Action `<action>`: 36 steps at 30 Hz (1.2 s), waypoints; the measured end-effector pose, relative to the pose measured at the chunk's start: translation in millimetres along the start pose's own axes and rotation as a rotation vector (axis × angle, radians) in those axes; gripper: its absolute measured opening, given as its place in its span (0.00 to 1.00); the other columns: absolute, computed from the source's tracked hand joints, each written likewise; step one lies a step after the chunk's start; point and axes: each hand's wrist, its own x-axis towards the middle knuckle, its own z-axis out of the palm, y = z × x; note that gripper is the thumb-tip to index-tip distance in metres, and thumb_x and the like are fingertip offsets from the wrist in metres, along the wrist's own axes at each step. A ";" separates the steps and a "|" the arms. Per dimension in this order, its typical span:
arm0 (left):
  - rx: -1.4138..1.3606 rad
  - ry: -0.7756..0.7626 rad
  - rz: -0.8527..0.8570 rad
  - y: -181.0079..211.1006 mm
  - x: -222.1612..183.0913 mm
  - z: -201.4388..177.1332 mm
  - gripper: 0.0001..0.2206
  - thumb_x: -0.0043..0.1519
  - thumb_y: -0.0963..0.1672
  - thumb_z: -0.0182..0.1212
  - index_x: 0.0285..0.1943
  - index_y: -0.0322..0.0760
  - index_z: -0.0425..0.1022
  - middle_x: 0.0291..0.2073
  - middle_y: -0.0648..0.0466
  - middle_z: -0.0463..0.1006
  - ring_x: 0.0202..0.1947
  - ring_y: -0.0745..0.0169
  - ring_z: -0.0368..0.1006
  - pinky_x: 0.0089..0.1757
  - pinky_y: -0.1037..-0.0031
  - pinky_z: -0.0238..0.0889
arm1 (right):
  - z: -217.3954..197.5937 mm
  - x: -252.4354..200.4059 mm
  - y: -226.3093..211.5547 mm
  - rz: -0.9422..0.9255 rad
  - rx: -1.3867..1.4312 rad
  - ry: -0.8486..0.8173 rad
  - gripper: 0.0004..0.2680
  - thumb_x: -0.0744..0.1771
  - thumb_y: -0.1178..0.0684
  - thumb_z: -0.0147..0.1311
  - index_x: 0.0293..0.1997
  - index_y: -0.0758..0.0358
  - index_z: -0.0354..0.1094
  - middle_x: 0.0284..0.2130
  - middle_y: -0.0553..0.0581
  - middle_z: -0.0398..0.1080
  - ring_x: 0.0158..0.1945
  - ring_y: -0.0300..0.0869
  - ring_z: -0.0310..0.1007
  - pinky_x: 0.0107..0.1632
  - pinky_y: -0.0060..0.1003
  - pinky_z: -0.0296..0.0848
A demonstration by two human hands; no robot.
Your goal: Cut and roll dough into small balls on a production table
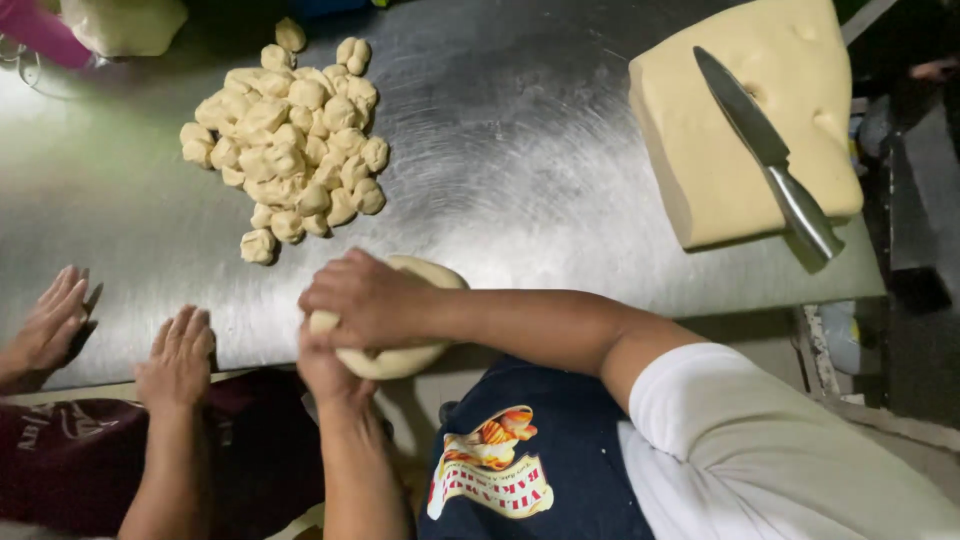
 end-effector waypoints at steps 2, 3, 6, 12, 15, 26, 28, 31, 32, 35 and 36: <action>0.220 -0.101 -0.042 -16.5 28.8 -31.9 0.18 0.72 0.51 0.50 0.34 0.40 0.76 0.24 0.47 0.80 0.27 0.55 0.79 0.41 0.59 0.73 | 37.9 2.2 24.7 0.311 -0.070 0.049 0.12 0.65 0.34 0.54 0.38 0.47 0.66 0.27 0.52 0.76 0.35 0.48 0.80 0.42 0.46 0.71; 0.214 -0.109 -0.045 1.2 9.7 -23.9 0.18 0.72 0.51 0.50 0.34 0.40 0.76 0.24 0.47 0.80 0.27 0.55 0.79 0.41 0.59 0.73 | 44.8 4.5 31.4 0.311 -0.080 0.048 0.12 0.65 0.34 0.54 0.38 0.47 0.66 0.27 0.52 0.76 0.35 0.48 0.80 0.42 0.46 0.71; 1.393 -0.292 0.006 29.2 -24.7 -12.6 0.16 0.69 0.40 0.44 0.58 0.23 0.76 0.45 0.32 0.82 0.59 0.40 0.74 0.63 0.66 0.58 | 57.7 18.2 71.5 0.550 -0.228 -0.088 0.14 0.65 0.33 0.51 0.41 0.49 0.66 0.28 0.56 0.77 0.35 0.53 0.82 0.42 0.51 0.73; 0.669 -0.506 -0.184 -17.8 59.1 -87.8 0.20 0.72 0.52 0.39 0.50 0.45 0.80 0.21 0.45 0.79 0.24 0.55 0.76 0.30 0.67 0.70 | 36.3 12.5 20.0 0.547 -0.217 -0.157 0.20 0.68 0.33 0.52 0.53 0.60 0.68 0.51 0.64 0.65 0.54 0.67 0.71 0.49 0.62 0.73; 0.200 -0.264 -0.267 12.6 42.4 -64.2 0.43 0.64 0.67 0.32 0.82 0.45 0.44 0.45 0.52 0.74 0.46 0.62 0.72 0.46 0.74 0.67 | 51.4 -12.2 -0.6 0.234 -0.082 0.011 0.09 0.67 0.42 0.52 0.34 0.53 0.68 0.25 0.53 0.69 0.34 0.55 0.77 0.40 0.46 0.73; 0.859 -0.209 0.198 -8.0 20.9 -21.4 0.20 0.71 0.55 0.42 0.46 0.42 0.74 0.30 0.52 0.81 0.35 0.56 0.80 0.44 0.60 0.72 | 1.5 3.3 21.9 -0.082 -0.166 0.121 0.14 0.67 0.30 0.49 0.37 0.46 0.67 0.27 0.46 0.61 0.34 0.43 0.70 0.41 0.40 0.67; 1.059 -0.213 0.264 -12.1 21.4 -25.5 0.19 0.71 0.55 0.41 0.43 0.42 0.73 0.27 0.52 0.80 0.34 0.54 0.80 0.43 0.59 0.71 | 23.6 -7.3 54.6 0.056 -0.117 0.128 0.13 0.67 0.30 0.49 0.37 0.45 0.66 0.25 0.47 0.65 0.32 0.44 0.73 0.39 0.42 0.69; 1.379 -0.471 0.402 -46.7 16.3 -42.7 0.11 0.58 0.50 0.49 0.39 0.43 0.74 0.25 0.54 0.80 0.29 0.53 0.76 0.38 0.58 0.66 | 3.5 24.1 85.4 0.370 -0.101 -0.133 0.12 0.67 0.34 0.52 0.43 0.48 0.66 0.27 0.47 0.71 0.30 0.43 0.75 0.43 0.46 0.71; 1.500 -0.723 0.445 -60.9 5.2 -60.8 0.12 0.46 0.45 0.59 0.38 0.44 0.75 0.26 0.56 0.80 0.25 0.52 0.71 0.33 0.59 0.61 | -4.2 36.4 83.3 0.555 -0.110 -0.412 0.13 0.67 0.37 0.55 0.49 0.52 0.67 0.30 0.47 0.74 0.30 0.41 0.74 0.50 0.48 0.69; 1.259 -0.637 0.389 -37.8 -84.7 71.0 0.20 0.71 0.48 0.34 0.30 0.40 0.69 0.19 0.50 0.70 0.24 0.52 0.66 0.33 0.58 0.55 | 31.8 32.0 143.4 0.509 -0.033 -0.431 0.44 0.60 0.24 0.68 0.76 0.57 0.43 0.74 0.66 0.45 0.75 0.63 0.46 0.67 0.63 0.56; 1.258 -0.640 0.402 -39.6 -55.4 62.6 0.20 0.71 0.48 0.34 0.30 0.40 0.69 0.19 0.50 0.70 0.24 0.52 0.66 0.33 0.58 0.55 | 9.5 36.4 128.0 0.501 -0.040 -0.424 0.44 0.60 0.24 0.68 0.76 0.57 0.43 0.74 0.66 0.45 0.75 0.63 0.46 0.67 0.63 0.56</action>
